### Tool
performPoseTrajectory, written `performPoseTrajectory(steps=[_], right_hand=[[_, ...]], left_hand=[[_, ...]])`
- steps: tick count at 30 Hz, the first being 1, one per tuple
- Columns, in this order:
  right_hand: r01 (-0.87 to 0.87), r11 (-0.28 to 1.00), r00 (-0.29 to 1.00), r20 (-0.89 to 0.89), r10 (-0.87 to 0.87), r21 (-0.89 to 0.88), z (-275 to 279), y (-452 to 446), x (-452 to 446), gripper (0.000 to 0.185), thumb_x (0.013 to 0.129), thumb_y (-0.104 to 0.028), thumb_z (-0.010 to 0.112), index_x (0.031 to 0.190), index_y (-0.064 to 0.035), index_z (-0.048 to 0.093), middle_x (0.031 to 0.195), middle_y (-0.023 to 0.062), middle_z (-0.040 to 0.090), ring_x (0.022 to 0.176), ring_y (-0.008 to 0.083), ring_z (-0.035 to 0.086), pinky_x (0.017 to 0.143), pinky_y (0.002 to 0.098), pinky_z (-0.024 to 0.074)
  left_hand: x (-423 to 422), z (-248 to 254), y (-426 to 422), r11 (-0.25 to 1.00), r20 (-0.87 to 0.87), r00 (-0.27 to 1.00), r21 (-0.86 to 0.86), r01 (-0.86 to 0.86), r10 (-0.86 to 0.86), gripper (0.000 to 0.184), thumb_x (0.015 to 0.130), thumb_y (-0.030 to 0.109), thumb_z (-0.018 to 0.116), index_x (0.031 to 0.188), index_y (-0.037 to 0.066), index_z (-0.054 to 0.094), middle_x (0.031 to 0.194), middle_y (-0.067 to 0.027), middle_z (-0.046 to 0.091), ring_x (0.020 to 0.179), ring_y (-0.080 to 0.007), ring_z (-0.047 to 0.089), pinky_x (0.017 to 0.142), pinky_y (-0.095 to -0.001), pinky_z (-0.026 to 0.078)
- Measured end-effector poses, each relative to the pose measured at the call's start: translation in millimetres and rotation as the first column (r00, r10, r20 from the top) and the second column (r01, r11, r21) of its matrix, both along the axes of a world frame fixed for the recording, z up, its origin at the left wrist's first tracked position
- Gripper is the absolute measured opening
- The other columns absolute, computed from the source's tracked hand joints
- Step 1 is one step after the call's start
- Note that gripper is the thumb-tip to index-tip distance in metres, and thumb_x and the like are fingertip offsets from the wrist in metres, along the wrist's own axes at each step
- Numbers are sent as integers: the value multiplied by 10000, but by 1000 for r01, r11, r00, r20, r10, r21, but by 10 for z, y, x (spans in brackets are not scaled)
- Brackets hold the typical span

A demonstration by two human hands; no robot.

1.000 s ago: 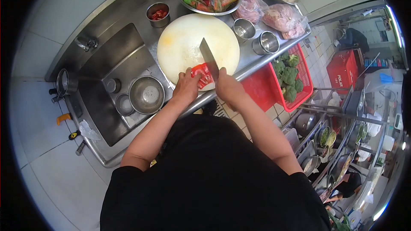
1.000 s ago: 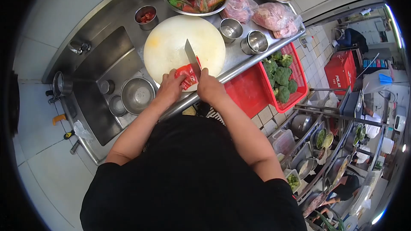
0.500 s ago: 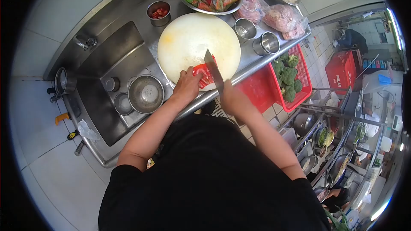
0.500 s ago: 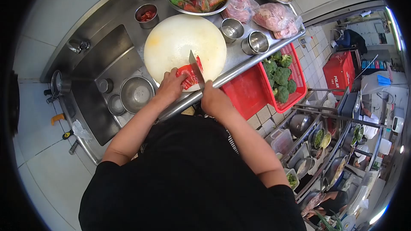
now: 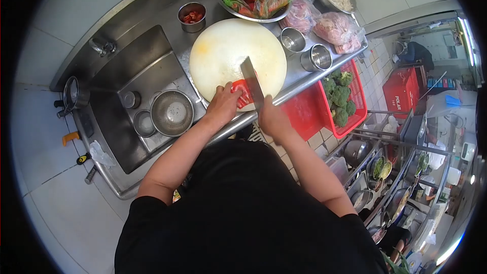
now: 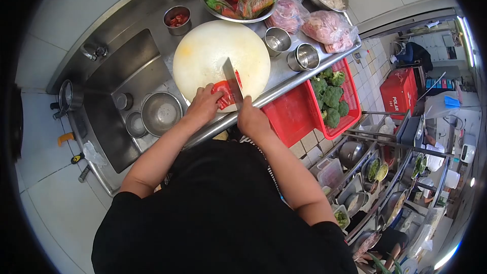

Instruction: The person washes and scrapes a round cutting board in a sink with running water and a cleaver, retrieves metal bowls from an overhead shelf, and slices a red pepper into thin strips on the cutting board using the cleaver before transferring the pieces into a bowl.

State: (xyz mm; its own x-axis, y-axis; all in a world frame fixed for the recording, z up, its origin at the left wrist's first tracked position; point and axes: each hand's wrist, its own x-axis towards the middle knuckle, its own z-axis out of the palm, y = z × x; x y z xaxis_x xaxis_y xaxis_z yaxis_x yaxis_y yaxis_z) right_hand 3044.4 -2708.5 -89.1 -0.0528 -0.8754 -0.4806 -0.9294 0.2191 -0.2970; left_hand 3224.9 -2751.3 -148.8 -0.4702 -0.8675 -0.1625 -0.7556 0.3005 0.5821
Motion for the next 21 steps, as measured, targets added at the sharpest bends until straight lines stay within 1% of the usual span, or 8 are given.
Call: performPoseTrajectory(steps=[2,4,5,9,12,14,17,21], right_hand=[[-10,1000,999,36,10,-3,197,-168,31,284,932,-100,474,1168,45,412,947,361,670,921,498,677,831,563,537],[-24,984,1000,-1,25,177,534,-312,102,282,936,-102,465,1170,47,413,981,354,675,958,491,676,857,548,536],[-55,993,998,7,55,108,422,-176,59,285,936,-101,466,1170,51,410,975,357,676,954,495,678,846,557,537],[16,995,1000,5,-17,96,-34,124,-26,278,939,-95,463,1171,48,405,952,372,667,944,497,680,834,577,531],[-21,999,1000,13,21,25,102,-180,17,285,952,-128,465,1179,33,403,929,356,674,915,496,685,832,586,529],[-15,991,1000,7,14,133,338,-309,78,276,954,-125,451,1181,21,398,942,360,673,933,502,679,847,579,527],[-15,994,1000,-16,16,105,211,51,62,272,948,-109,450,1181,21,394,959,367,670,961,502,674,865,566,526],[24,996,999,30,-26,84,38,-60,71,283,935,-91,465,1180,30,394,965,370,669,964,492,681,869,557,530]], left_hand=[[2,-9,31,1000,-22,1000,9,3,-2,456,859,-15,542,1295,85,629,1287,-187,523,1131,-403,526,998,-462,499],[21,-27,-34,1000,-45,999,3,-23,23,451,860,-14,541,1290,85,630,1284,-186,527,1126,-404,528,998,-463,499],[28,-43,-23,1000,-38,999,-9,-13,13,450,861,-15,539,1289,88,631,1288,-183,529,1126,-403,529,1000,-461,499],[6,-29,-4,1000,-35,999,1,-27,27,453,862,-22,533,1285,98,637,1334,-176,523,1158,-395,521,1023,-453,488],[27,-47,8,1000,-32,999,-3,1,-1,451,858,-22,541,1280,100,641,1359,-172,516,1177,-393,512,1037,-451,480],[37,-70,-68,1000,-39,999,-16,3,-3,450,855,-19,548,1278,102,643,1370,-171,513,1184,-392,509,1044,-450,475],[34,-103,-55,1000,-56,998,-25,-12,10,437,865,6,568,1284,106,641,1388,-166,510,1194,-389,507,1050,-449,471],[59,-89,-48,1000,-66,998,13,-2,3,406,875,40,605,1274,106,646,1401,-166,511,1201,-388,505,1048,-449,470]])
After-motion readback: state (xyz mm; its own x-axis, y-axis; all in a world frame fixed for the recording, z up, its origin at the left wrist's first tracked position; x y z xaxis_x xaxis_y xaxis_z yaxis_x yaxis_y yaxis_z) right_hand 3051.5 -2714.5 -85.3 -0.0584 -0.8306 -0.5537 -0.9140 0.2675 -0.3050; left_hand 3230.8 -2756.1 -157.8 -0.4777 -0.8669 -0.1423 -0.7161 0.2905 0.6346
